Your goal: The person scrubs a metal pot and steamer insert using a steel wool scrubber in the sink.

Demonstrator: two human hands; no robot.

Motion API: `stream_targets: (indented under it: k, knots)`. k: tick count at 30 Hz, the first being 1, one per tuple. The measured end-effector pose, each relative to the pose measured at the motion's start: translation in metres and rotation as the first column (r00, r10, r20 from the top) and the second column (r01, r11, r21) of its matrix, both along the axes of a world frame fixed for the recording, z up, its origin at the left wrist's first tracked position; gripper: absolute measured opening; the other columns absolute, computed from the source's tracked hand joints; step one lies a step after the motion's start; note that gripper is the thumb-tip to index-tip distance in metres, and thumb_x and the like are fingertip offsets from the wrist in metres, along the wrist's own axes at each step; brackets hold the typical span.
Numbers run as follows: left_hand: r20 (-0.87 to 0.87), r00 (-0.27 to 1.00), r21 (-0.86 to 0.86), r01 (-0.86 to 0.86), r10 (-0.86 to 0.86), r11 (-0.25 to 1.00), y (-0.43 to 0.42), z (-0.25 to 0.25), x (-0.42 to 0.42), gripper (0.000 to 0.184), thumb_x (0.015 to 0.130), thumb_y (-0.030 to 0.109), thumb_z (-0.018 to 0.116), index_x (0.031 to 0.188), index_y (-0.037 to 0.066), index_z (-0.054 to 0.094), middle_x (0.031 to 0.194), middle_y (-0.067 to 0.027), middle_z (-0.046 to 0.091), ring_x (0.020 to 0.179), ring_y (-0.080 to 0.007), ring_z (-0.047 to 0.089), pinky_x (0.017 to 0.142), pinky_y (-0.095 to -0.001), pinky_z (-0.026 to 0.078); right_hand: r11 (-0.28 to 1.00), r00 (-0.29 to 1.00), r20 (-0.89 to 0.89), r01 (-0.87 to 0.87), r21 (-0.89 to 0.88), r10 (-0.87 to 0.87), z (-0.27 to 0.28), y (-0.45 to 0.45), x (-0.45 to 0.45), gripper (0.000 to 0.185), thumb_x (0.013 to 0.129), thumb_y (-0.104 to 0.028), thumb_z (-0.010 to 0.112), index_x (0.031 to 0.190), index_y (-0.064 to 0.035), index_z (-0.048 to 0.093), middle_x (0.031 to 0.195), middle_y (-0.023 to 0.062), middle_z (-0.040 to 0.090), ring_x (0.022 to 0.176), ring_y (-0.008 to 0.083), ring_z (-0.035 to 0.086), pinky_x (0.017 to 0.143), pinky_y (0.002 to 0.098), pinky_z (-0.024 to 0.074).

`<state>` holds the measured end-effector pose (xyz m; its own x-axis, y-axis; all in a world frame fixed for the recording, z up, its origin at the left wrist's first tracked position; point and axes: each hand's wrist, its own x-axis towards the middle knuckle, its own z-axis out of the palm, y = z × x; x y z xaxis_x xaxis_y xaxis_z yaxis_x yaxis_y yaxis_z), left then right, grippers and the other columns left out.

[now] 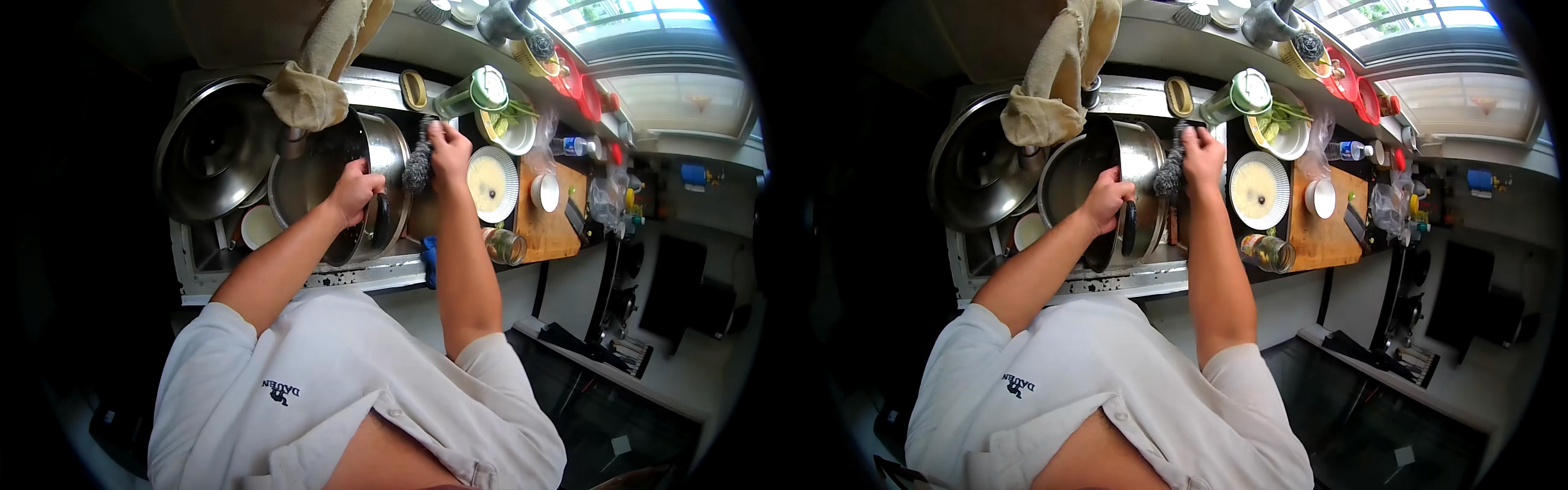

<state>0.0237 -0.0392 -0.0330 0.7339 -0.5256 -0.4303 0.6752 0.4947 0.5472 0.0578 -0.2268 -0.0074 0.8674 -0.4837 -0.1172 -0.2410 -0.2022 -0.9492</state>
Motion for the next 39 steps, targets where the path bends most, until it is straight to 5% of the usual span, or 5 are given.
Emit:
stream_targets:
  k: [13, 18, 26, 30, 39]
  knots:
    - [0.055, 0.998, -0.061, -0.022, 0.025, 0.998, -0.005, -0.009, -0.003, 0.017, 0.074, -0.006, 0.051, 0.086, 0.003, 0.058, 0.073, 0.0002, 0.053, 0.062, -0.0105, 0.05, 0.056, -0.0262, 0.042, 0.776, 0.86, 0.208, -0.284, -0.564, 0.466, 0.033, 0.049, -0.11, 0.03, 0.069, -0.009, 0.063, 0.099, -0.0015, 0.065, 0.122, 0.0186, 0.052, 0.112, 0.0331, 0.051, 0.099, 0.0384, 0.0391]
    - [0.041, 0.999, -0.07, -0.011, 0.014, 0.997, -0.006, -0.009, -0.003, 0.018, 0.075, -0.006, 0.05, 0.088, 0.003, 0.059, 0.074, 0.0001, 0.055, 0.063, -0.0096, 0.051, 0.057, -0.0254, 0.043, 0.956, 0.949, 0.157, -0.249, -0.155, 0.273, 0.023, 0.04, -0.101, 0.029, 0.086, -0.028, 0.068, 0.102, -0.0041, 0.07, 0.106, 0.0148, 0.058, 0.103, 0.0275, 0.052, 0.094, 0.0368, 0.0393]
    - [0.035, 0.999, -0.071, -0.005, 0.008, 0.997, -0.004, -0.003, -0.003, 0.017, 0.077, -0.005, 0.051, 0.09, 0.003, 0.06, 0.074, 0.0, 0.055, 0.064, -0.0092, 0.052, 0.058, -0.025, 0.044, 0.564, 0.991, 0.102, 0.032, -0.825, 0.092, 0.002, 0.042, -0.076, 0.026, 0.088, -0.022, 0.07, 0.113, -0.0191, 0.073, 0.097, 0.0121, 0.052, 0.093, 0.0254, 0.051, 0.088, 0.0345, 0.0428]
    - [0.034, 0.999, -0.075, -0.001, 0.003, 0.997, -0.006, -0.011, -0.004, 0.017, 0.076, -0.004, 0.052, 0.088, 0.004, 0.061, 0.075, 0.0, 0.056, 0.064, -0.0095, 0.052, 0.059, -0.0253, 0.043, 0.928, 0.988, 0.019, -0.135, -0.347, 0.151, 0.002, 0.038, -0.077, 0.024, 0.086, -0.016, 0.07, 0.11, -0.0124, 0.073, 0.087, 0.0114, 0.059, 0.079, 0.0256, 0.059, 0.075, 0.0318, 0.0486]
    - [0.05, 0.998, -0.056, -0.037, 0.04, 0.998, -0.011, -0.012, -0.005, 0.012, 0.074, -0.004, 0.055, 0.079, 0.006, 0.06, 0.07, 0.0019, 0.055, 0.06, -0.0087, 0.048, 0.054, -0.0249, 0.037, 0.673, 0.975, -0.039, -0.181, -0.718, 0.22, 0.012, 0.037, -0.047, 0.02, 0.079, -0.012, 0.073, 0.097, -0.0047, 0.074, 0.081, 0.0193, 0.069, 0.073, 0.0324, 0.068, 0.069, 0.0372, 0.0531]
